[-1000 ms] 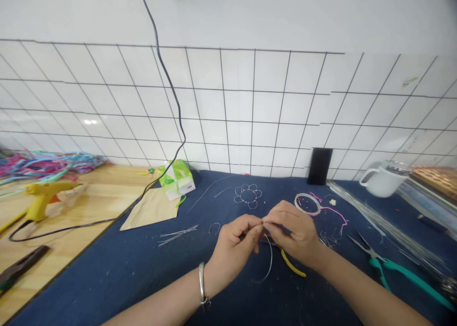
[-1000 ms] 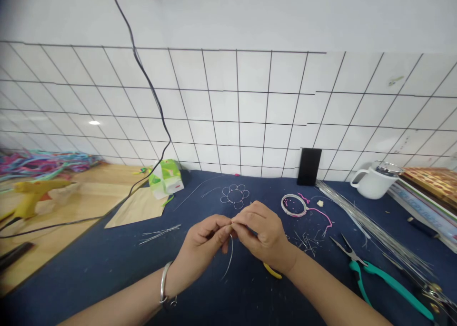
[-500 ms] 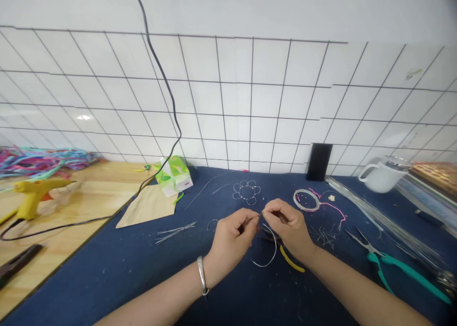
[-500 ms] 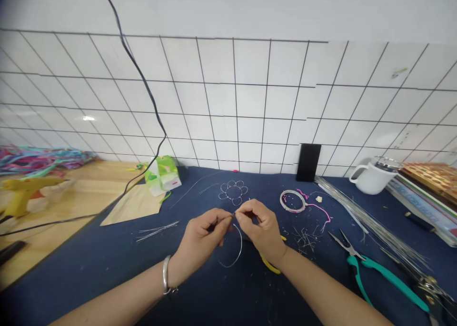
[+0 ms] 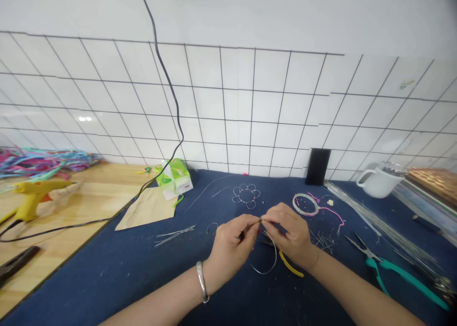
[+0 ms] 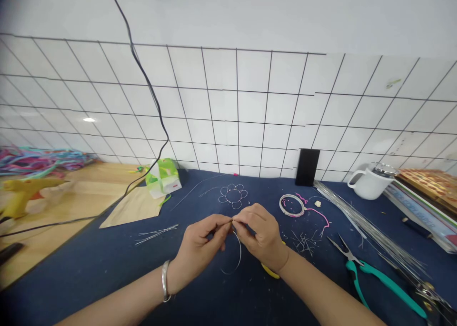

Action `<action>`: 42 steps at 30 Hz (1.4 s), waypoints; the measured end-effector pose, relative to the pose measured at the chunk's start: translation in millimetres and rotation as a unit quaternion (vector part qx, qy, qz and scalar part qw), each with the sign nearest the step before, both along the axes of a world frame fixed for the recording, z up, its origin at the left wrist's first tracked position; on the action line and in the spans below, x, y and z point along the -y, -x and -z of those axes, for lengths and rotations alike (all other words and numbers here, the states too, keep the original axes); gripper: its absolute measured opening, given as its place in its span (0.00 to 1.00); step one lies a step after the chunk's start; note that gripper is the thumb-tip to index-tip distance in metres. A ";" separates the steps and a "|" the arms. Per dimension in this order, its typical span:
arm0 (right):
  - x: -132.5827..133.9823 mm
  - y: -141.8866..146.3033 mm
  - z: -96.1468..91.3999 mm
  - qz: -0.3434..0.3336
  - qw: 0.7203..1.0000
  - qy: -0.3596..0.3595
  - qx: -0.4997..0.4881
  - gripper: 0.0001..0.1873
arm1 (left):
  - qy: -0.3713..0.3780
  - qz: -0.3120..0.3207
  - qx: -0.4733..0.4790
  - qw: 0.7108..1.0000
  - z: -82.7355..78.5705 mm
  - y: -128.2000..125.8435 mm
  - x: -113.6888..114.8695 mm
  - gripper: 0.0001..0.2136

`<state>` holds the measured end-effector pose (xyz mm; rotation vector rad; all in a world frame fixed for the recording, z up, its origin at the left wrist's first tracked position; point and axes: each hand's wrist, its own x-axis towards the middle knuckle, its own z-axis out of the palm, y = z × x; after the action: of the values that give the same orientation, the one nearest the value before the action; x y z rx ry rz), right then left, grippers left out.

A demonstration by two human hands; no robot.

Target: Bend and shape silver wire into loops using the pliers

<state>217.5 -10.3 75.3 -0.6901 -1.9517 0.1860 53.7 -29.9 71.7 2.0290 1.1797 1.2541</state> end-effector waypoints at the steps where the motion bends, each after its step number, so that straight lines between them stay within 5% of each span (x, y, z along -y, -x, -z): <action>1: -0.2 -0.4 -0.1 0.001 1.000 -0.009 0.004 0.10 | -0.007 -0.002 -0.003 1.000 0.2 0.1 0.2 0.06; 15: 1.2 -1.5 -2.4 0.012 0.998 -0.046 0.034 0.10 | -0.108 -0.015 -0.053 0.993 2.4 3.2 -1.8 0.07; 42: 2.4 -0.7 -3.3 0.011 0.999 -0.039 0.029 0.11 | -0.145 -0.012 -0.083 0.986 5.3 5.3 -4.0 0.07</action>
<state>218.2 -12.6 78.6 -0.6713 -1.9954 0.0775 48.4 -25.9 66.3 2.3761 1.1527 1.3560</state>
